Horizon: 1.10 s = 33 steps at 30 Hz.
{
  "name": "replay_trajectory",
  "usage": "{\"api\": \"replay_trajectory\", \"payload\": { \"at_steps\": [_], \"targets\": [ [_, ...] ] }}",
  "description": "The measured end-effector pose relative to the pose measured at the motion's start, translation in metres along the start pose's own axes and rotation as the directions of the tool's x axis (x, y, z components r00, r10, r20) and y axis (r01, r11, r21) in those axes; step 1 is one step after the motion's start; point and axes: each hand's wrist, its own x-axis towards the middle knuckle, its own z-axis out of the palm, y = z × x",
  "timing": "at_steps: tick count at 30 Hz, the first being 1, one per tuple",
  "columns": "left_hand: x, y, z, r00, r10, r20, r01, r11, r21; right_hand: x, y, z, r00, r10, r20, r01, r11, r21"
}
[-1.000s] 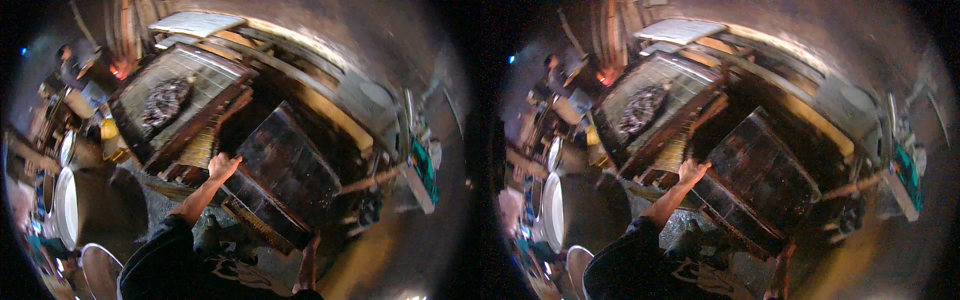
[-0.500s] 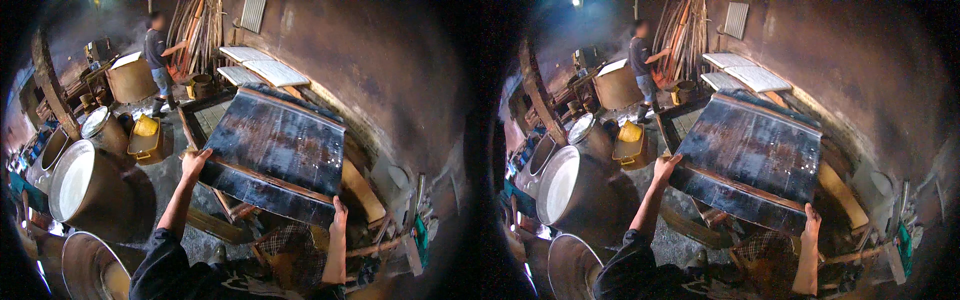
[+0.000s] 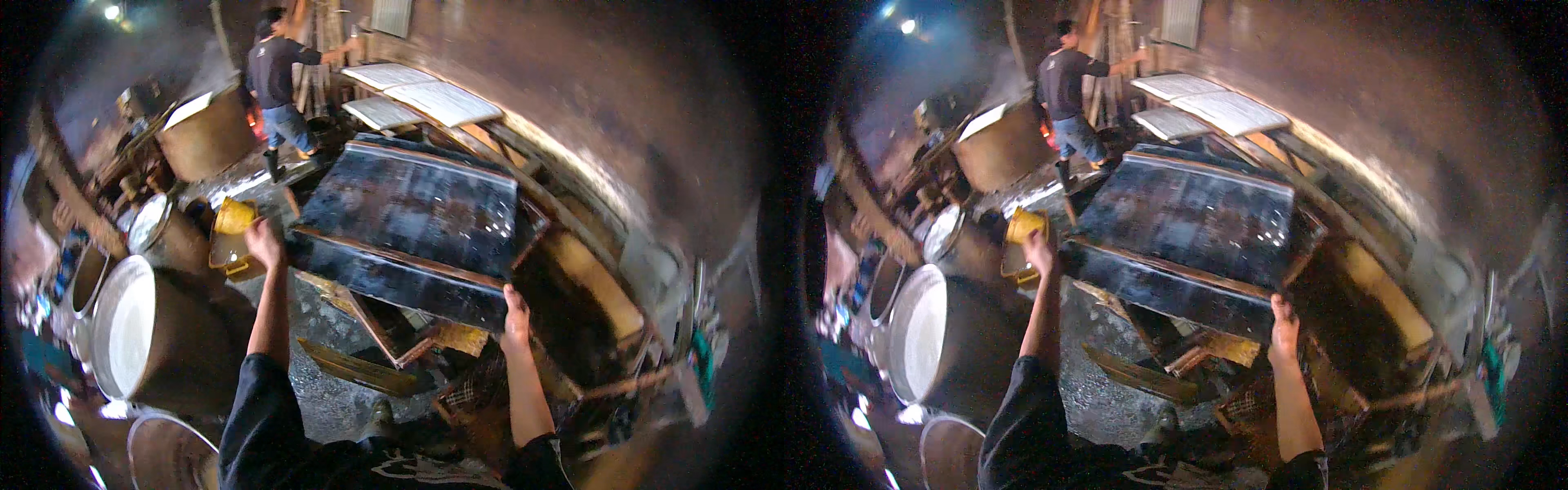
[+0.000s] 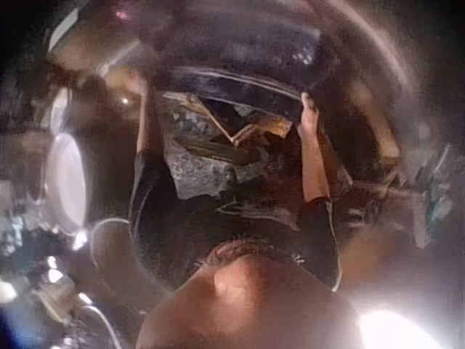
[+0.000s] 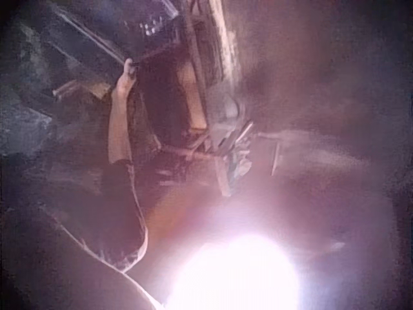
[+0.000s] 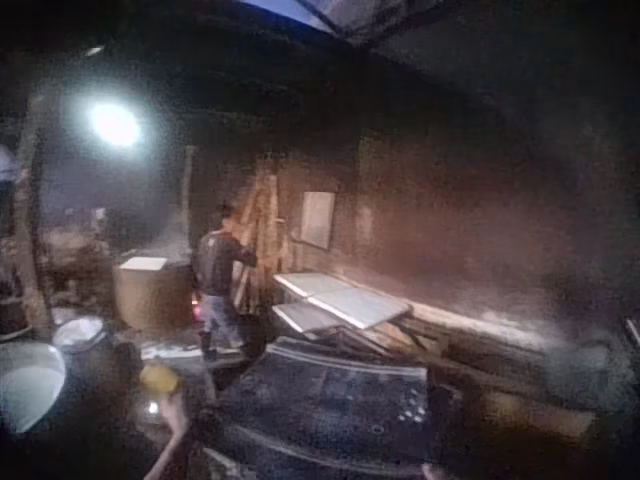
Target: The person layers sheets of pulp onto a stack using a screened frame and a cloth, then processes materials in a large basin.
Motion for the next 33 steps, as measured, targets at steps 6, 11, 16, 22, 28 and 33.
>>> {"api": "replay_trajectory", "payload": {
  "at_steps": [6,11,16,22,28,33],
  "targets": [
    [-0.176,-0.113,-0.07,0.979,0.022,0.205,-0.117,0.878,0.465,-0.037,0.091,-0.135,0.996,0.077,0.052,-0.079,0.996,0.038],
    [-0.443,-0.201,-0.203,0.481,-0.578,0.659,-0.425,0.504,0.752,-0.102,0.27,-0.313,0.948,0.314,-0.045,-0.316,0.948,-0.033],
    [-0.673,-0.13,-0.232,-0.27,-0.581,0.768,-0.172,0.813,0.556,-0.088,0.298,-0.426,0.917,0.258,-0.304,-0.399,0.622,-0.674],
    [-0.779,-0.042,-0.101,-0.289,-0.5,0.816,-0.497,0.807,0.318,0.071,0.285,-0.5,0.983,0.001,-0.186,-0.185,0.12,-0.975],
    [-0.799,-0.065,-0.072,-0.082,-0.494,0.865,-0.701,0.646,0.303,0.155,0.322,-0.444,0.979,-0.197,-0.045,-0.063,-0.086,-0.994],
    [-0.782,-0.112,-0.093,-0.125,-0.434,0.892,-0.712,0.665,0.224,0.105,0.359,-0.348,0.999,-0.053,-0.01,-0.007,0.055,-0.998]
  ]
}}
